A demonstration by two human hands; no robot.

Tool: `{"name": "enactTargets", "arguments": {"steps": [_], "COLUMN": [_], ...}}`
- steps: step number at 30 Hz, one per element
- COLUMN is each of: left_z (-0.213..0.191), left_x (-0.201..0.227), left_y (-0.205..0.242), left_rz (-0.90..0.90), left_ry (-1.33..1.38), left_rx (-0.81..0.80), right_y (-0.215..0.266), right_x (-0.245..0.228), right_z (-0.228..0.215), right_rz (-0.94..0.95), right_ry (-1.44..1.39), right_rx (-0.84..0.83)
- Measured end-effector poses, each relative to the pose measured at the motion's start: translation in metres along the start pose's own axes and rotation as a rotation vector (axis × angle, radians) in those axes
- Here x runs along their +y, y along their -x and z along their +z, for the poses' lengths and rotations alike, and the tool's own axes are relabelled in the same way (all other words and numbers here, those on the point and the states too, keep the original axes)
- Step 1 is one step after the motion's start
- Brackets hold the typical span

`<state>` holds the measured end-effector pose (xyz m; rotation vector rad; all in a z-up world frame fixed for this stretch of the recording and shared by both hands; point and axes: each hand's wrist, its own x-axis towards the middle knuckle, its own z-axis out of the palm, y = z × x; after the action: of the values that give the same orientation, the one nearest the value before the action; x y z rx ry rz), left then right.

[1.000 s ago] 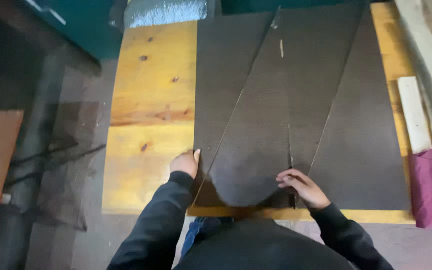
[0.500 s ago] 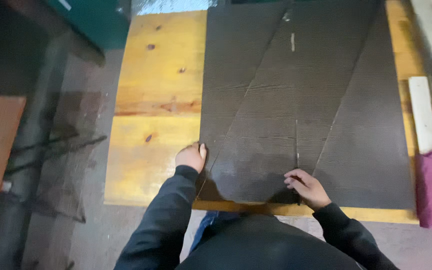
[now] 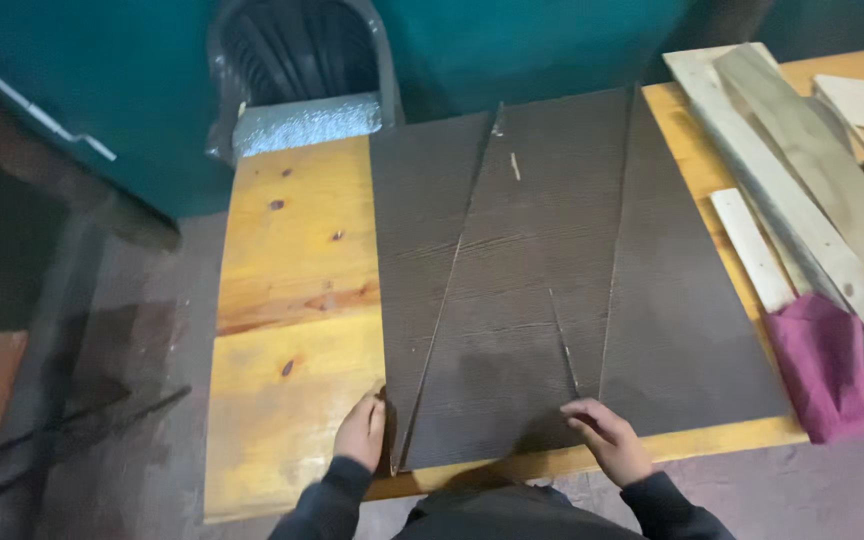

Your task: The person wipes several dark brown triangular wood panels with a pink cloth, moving them around a wooden table and then setting them aside.

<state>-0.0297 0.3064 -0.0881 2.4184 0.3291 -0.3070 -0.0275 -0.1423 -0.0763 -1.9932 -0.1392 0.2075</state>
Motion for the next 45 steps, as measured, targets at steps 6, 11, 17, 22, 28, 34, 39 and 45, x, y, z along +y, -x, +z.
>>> {"name": "enactTargets", "arguments": {"steps": [6,11,17,22,28,34,39,45], "left_z": [0.018,0.018,0.067,0.133,0.161,0.179,0.163,0.186], "left_x": [0.006,0.087,0.116,0.139,0.188,0.184,0.196,0.185], "left_y": [0.037,0.058,0.061,0.070,0.087,0.089,0.090,0.092], "left_rz": [0.487,0.741,0.667,0.706,0.418,0.367,0.312,0.336], "left_ry": [0.097,0.042,-0.088,-0.176,-0.282,-0.352,-0.362,-0.374], "left_rx": [0.205,-0.051,-0.231,-0.028,0.030,0.098,0.012,0.125], "right_y": [0.049,0.077,0.057,0.022,0.002,0.010,0.008,0.010], "right_x": [0.003,0.046,0.079,0.069,0.101,0.168,0.198,0.195], "right_z": [-0.011,-0.017,-0.078,-0.181,-0.227,-0.208,-0.207,-0.213], "right_rz": [0.319,-0.001,-0.339,-0.380,-0.456,-0.224,-0.186,-0.190], "right_ry": [0.025,0.161,0.295,0.481,0.560,0.730,0.779,0.787], "right_rx": [0.051,0.038,-0.058,-0.037,-0.070,-0.244,-0.345,-0.393]}}
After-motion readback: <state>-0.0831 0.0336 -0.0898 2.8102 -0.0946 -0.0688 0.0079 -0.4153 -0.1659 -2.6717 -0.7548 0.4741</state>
